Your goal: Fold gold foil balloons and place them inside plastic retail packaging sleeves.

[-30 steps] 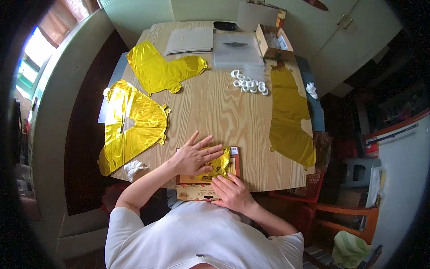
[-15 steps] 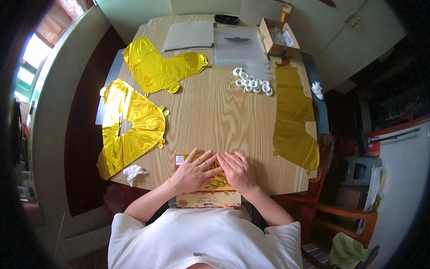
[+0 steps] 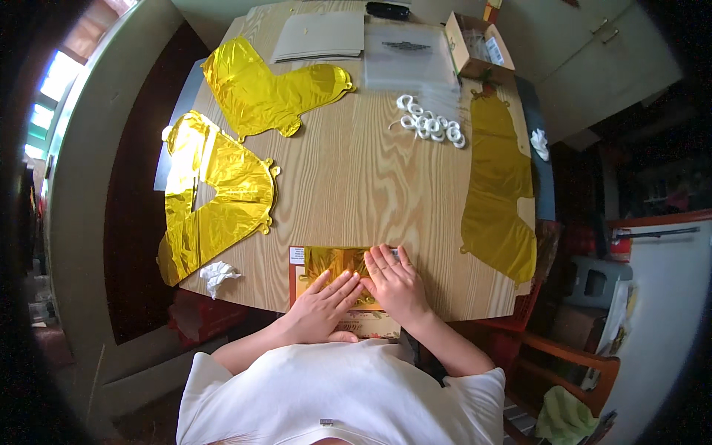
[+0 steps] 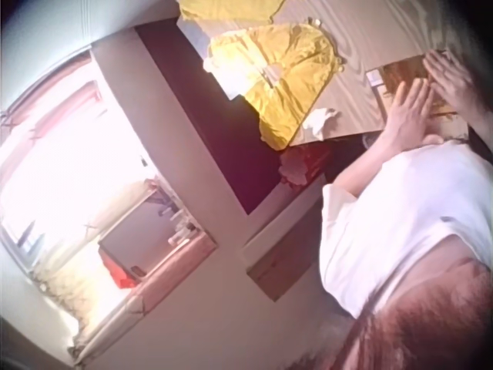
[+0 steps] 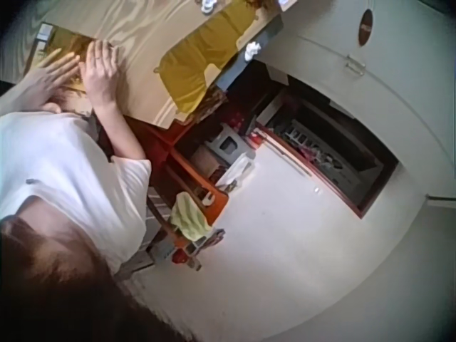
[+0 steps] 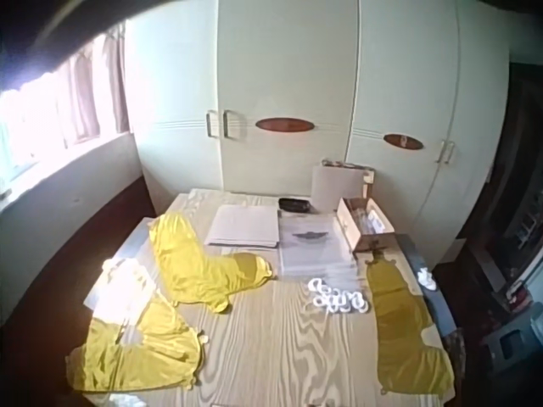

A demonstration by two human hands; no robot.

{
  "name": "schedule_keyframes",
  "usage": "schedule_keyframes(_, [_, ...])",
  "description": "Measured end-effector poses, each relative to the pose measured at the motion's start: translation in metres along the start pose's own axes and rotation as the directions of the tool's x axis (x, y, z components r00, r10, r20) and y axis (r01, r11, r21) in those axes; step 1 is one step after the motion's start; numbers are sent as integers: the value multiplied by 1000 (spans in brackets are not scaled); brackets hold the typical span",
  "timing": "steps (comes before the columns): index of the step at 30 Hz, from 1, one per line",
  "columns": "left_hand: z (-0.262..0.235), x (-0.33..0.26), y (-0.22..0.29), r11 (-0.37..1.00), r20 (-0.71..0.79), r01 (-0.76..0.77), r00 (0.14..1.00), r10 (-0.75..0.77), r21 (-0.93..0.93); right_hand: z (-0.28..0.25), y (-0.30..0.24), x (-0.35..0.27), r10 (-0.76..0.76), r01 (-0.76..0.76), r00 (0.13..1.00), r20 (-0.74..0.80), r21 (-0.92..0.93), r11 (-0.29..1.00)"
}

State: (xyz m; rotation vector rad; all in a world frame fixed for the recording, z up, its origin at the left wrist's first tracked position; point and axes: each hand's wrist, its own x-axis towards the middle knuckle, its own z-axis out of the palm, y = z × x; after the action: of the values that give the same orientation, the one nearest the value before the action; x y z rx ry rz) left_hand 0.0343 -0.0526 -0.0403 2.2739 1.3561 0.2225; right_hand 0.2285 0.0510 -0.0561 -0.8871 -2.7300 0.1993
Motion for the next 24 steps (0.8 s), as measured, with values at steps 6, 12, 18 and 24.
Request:
schedule_keyframes(6, [-14,-6,-6,941,-39,-26,999,13,-337,-3,-3,0,1,-1,999,44,-5,1000])
schedule_keyframes(12, [-30,36,-18,994,-302,29,951,-60,-106,0,-3,-3,0,0,1000,-9,-26,1000])
schedule_keyframes(18, [-2,46,-23,967,-303,191,944,-134,167,-5,-4,0,0,1,1000,18,-30,1000])
schedule_keyframes(24, [-3,34,-14,932,-255,318,929,-269,173,-6,-1,-3,10,-10,999,32,7,1000])
